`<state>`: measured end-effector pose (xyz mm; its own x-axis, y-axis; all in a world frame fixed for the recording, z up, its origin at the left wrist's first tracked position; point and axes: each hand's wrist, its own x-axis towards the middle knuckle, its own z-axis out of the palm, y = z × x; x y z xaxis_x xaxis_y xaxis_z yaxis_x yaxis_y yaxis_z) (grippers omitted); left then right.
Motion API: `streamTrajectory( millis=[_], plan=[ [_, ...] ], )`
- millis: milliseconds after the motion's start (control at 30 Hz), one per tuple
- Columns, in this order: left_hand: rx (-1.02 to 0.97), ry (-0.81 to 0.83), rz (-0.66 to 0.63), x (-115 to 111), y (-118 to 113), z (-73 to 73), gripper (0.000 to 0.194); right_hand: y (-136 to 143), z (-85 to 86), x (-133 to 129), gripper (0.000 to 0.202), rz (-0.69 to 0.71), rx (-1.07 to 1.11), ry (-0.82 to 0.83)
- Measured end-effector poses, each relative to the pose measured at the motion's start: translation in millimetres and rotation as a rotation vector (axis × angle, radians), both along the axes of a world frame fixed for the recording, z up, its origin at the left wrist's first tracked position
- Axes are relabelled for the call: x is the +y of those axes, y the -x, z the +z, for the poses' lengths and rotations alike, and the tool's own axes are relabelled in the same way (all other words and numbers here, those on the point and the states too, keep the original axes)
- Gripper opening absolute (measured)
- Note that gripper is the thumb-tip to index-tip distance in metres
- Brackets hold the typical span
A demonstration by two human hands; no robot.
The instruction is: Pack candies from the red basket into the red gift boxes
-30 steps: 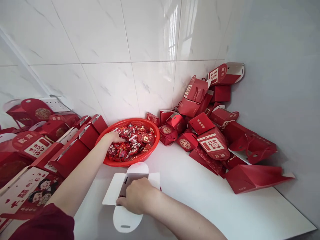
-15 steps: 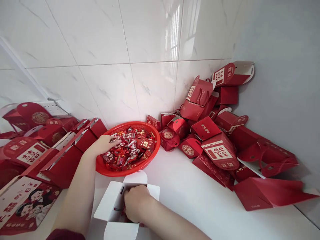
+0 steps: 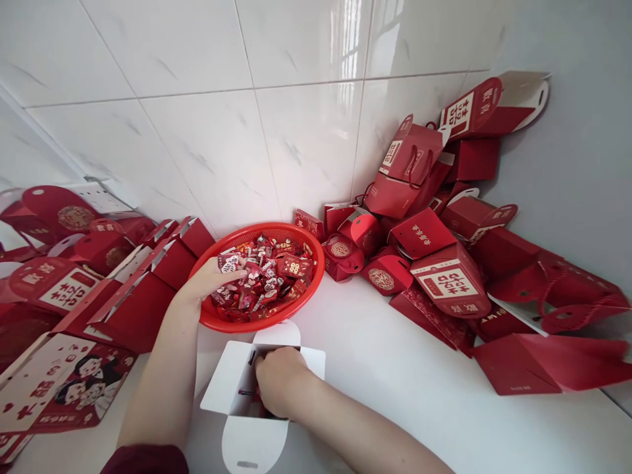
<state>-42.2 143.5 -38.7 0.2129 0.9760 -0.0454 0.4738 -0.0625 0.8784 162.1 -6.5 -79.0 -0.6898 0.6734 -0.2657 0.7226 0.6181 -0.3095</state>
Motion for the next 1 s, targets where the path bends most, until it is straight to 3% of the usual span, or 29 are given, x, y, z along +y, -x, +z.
streamTrajectory(
  millis=[267, 433, 600, 700, 800, 900, 967, 1000],
  plan=[
    [0.053, -0.187, 0.000, 10.7, 4.7, -9.3, 0.041, -12.4, 3.7, 3.2, 0.025, -0.012, 0.061, -0.026],
    [0.066, -0.271, 0.001, 9.1, -1.3, -6.2, 0.036, -41.2, 37.3, 3.5, 0.018, -0.006, 0.209, -0.051],
    [0.020, -0.444, -0.004, -12.7, -20.4, 15.5, 0.034, -69.6, 69.7, 0.5, 0.015, -0.167, 0.204, -0.167],
    [0.032, -0.478, -0.152, -40.6, -31.4, 38.6, 0.031, -82.7, 76.0, 0.8, 0.014, -0.243, 0.190, -0.209],
    [0.045, -0.357, -0.369, -70.0, -40.2, 60.2, 0.028, -93.2, 78.0, 1.8, 0.018, -0.289, 0.214, -0.221],
    [0.193, -0.224, -0.613, -88.3, -48.7, 71.4, 0.028, -100.1, 79.5, 2.6, 0.022, -0.311, 0.224, -0.224],
    [0.337, -0.223, -0.659, -93.1, -53.5, 72.8, 0.037, -102.5, 80.0, 2.8, 0.024, -0.325, 0.214, -0.218],
    [0.404, -0.251, -0.619, -93.8, -54.7, 72.3, 0.042, -103.1, 80.0, 2.8, 0.025, -0.333, 0.207, -0.213]
  ],
)
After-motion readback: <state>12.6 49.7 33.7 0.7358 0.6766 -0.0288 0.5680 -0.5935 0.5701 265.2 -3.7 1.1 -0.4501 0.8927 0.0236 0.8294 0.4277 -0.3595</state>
